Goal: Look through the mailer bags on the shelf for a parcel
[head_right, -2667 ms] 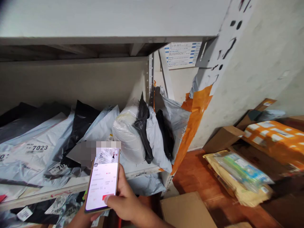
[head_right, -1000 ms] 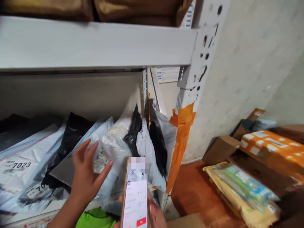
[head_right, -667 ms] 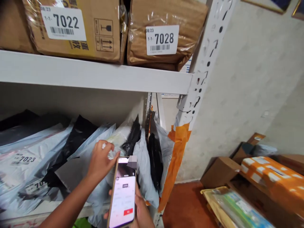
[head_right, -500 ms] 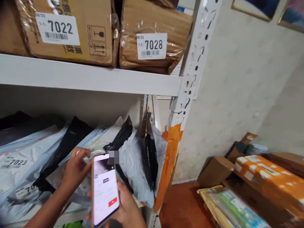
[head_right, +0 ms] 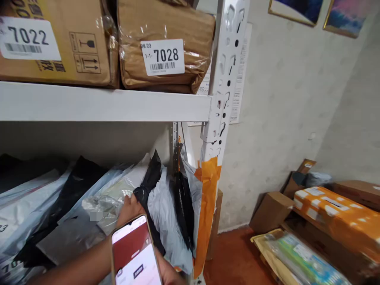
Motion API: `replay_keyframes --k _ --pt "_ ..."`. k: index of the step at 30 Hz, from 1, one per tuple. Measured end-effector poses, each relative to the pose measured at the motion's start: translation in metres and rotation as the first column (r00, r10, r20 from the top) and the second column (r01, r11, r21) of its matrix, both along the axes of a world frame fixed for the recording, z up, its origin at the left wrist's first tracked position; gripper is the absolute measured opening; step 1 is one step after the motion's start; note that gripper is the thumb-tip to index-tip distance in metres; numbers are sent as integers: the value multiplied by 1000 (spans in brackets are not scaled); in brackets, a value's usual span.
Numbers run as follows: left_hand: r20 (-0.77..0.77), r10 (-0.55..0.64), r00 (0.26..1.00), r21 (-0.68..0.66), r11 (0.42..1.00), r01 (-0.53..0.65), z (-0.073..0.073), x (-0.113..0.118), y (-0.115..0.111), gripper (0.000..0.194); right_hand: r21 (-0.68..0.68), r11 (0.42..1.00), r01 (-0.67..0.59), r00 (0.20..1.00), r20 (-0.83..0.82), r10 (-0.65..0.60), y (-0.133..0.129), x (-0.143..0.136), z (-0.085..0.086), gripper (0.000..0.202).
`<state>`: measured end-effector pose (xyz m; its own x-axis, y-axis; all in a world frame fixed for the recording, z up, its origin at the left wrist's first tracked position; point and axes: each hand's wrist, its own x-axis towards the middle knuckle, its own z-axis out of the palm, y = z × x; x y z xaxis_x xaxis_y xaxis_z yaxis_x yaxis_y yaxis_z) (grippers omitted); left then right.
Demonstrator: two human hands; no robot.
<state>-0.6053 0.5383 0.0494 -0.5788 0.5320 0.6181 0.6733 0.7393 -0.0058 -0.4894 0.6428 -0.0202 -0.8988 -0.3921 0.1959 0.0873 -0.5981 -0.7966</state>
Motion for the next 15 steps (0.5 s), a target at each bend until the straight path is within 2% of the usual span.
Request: replay_keyframes --k 1,3,6,8,10,13,15 --pt "13 -36 999 -53 998 36 -4 -1 8 32 39 999 27 1000 2 -27 1 -1 -5 101" --pt "53 -120 991 -111 986 125 -14 -1 19 35 118 990 75 996 29 -79 -3 -4 -9 80" --pt "112 -220 969 -138 962 234 -33 2 24 56 206 960 190 980 17 -197 -14 -12 -4 58" --pt "136 -259 956 -159 947 280 -46 4 21 69 193 941 277 961 -35 -275 -23 -20 2 59" --pt "143 -241 960 -145 954 261 -59 7 16 73 144 930 339 940 -87 -329 -28 -27 7 72" --pt "125 -144 982 -70 986 153 -74 11 8 71 85 915 394 916 -121 -383 -28 -29 5 91" --pt "121 -144 982 -10 989 146 -78 10 3 64 99 897 431 902 -84 -424 -22 -24 0 94"
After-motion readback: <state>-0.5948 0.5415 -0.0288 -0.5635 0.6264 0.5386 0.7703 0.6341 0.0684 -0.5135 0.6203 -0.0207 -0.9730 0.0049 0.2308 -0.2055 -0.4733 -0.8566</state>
